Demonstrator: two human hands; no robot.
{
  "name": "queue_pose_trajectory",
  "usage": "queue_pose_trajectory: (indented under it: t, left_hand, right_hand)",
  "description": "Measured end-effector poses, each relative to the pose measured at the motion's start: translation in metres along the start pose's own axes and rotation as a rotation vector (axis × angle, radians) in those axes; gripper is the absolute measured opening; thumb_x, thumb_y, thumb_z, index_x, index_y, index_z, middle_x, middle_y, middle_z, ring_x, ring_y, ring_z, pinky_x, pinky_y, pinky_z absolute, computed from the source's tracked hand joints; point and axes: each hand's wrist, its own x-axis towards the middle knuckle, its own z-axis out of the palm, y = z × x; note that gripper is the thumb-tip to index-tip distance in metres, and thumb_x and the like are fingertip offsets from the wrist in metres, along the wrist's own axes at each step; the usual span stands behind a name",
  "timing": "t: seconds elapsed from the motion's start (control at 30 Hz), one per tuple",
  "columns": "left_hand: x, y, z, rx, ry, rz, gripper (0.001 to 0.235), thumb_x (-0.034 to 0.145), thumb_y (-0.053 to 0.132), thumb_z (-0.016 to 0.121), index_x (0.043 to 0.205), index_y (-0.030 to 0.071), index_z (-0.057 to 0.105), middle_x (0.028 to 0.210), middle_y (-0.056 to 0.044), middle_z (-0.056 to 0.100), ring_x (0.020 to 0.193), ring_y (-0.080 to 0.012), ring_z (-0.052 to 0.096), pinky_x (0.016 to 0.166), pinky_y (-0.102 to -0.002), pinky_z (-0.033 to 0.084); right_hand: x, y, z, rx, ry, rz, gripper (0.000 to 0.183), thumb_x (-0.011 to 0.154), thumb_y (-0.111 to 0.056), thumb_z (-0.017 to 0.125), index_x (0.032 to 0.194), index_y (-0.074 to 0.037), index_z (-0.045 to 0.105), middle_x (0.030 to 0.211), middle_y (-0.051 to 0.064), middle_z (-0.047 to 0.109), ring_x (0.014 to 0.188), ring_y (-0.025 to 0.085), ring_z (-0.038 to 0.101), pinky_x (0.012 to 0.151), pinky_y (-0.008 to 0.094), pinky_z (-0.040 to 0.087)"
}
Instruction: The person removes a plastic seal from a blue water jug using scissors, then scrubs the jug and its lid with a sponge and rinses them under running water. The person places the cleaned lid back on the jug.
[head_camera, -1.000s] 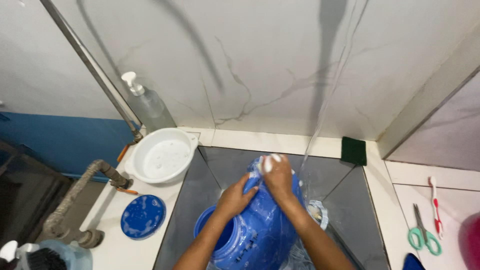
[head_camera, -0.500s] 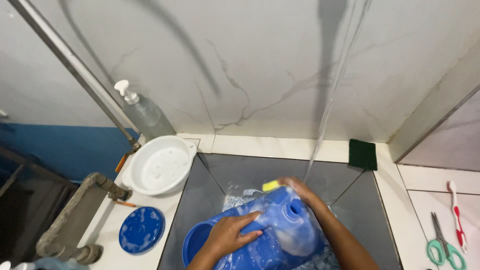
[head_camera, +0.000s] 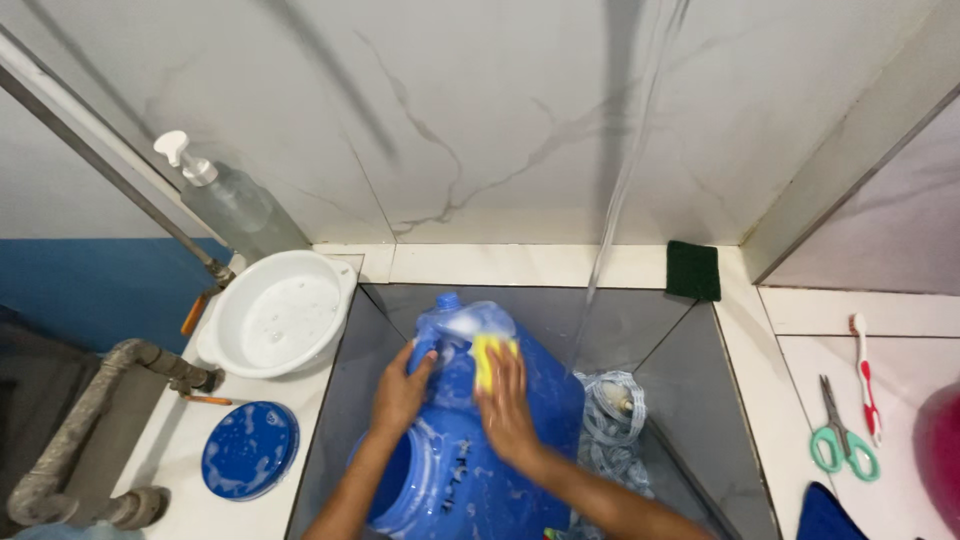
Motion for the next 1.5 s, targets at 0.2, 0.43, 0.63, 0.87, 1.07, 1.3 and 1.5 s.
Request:
queue_pose_trajectory:
  t: [0.2,0.43,0.63,0.87,1.07,1.3,1.5]
  left_hand:
    - [-0.007,-0.016,0.012,0.118,0.071,0.051,0.061,0.091,0.05,0.066,0.14,0.014,0.061,0.086,-0.019,0.074,0.073,-0.0327,0.07,0.071,-0.044,0.056]
    - [0.007,-0.002,0.035,0.305,0.138,0.319,0.056,0.096,0.05,0.059,0.134,0.01,0.064,0.124,-0.02,0.066,0.118,-0.039,0.06,0.099,-0.048,0.049]
    - [-0.025,0.045,0.068,0.406,0.064,0.53,0.059,0.096,0.043,0.06,0.143,0.01,0.05,0.144,-0.016,0.053,0.134,-0.0379,0.047,0.109,-0.055,0.037]
    - [0.008,0.034,0.098,0.193,0.137,0.092,0.067,0.098,0.027,0.053,0.16,0.028,0.029,0.16,-0.025,0.026,0.144,-0.0474,0.028,0.119,-0.052,0.028]
    - [-0.027,0.036,0.1,0.467,0.205,0.339,0.049,0.096,0.031,0.061,0.139,0.009,0.051,0.161,-0.033,0.017,0.148,-0.0558,0.008,0.116,-0.058,0.014]
    - [-0.066,0.069,0.037,0.695,-0.23,0.721,0.06,0.09,0.058,0.066,0.105,0.0,0.064,0.096,-0.025,0.072,0.095,-0.0431,0.07,0.083,-0.053,0.056]
    - [-0.076,0.063,0.08,0.418,-0.094,0.586,0.041,0.09,0.035,0.071,0.096,-0.005,0.067,0.09,-0.029,0.071,0.088,-0.0457,0.07,0.079,-0.054,0.056]
  right_hand:
    - [0.024,0.123,-0.025,0.26,0.01,0.83,0.066,0.112,-0.043,0.041,0.085,0.008,0.072,0.077,0.026,0.071,0.074,0.042,0.071,0.072,0.056,0.053]
    - [-0.068,0.009,-0.052,-0.029,0.078,-0.023,0.062,0.108,-0.036,0.04,0.153,0.006,0.037,0.155,0.029,0.038,0.146,0.045,0.031,0.12,0.053,0.03]
    - [0.087,-0.047,-0.12,-0.261,-0.776,-0.18,0.039,0.096,-0.026,0.053,0.129,-0.009,0.066,0.135,0.011,0.067,0.134,0.03,0.057,0.12,0.043,0.042]
    - [-0.02,-0.078,-0.173,0.126,-0.209,0.127,0.067,0.089,-0.038,0.07,0.143,-0.005,0.049,0.144,0.019,0.048,0.131,0.036,0.04,0.111,0.047,0.03]
    - [0.048,-0.022,-0.244,0.381,-0.477,0.378,0.07,0.074,-0.022,0.073,0.141,-0.012,0.057,0.134,0.011,0.066,0.119,0.025,0.064,0.104,0.037,0.05]
    - [0.096,0.051,-0.258,0.332,-0.115,0.572,0.047,0.099,-0.04,0.053,0.129,-0.007,0.066,0.113,0.016,0.074,0.106,0.028,0.069,0.093,0.038,0.052]
    - [0.049,0.037,-0.205,-0.225,0.487,0.153,0.042,0.104,-0.03,0.049,0.13,0.002,0.057,0.125,0.029,0.06,0.116,0.047,0.055,0.099,0.052,0.04]
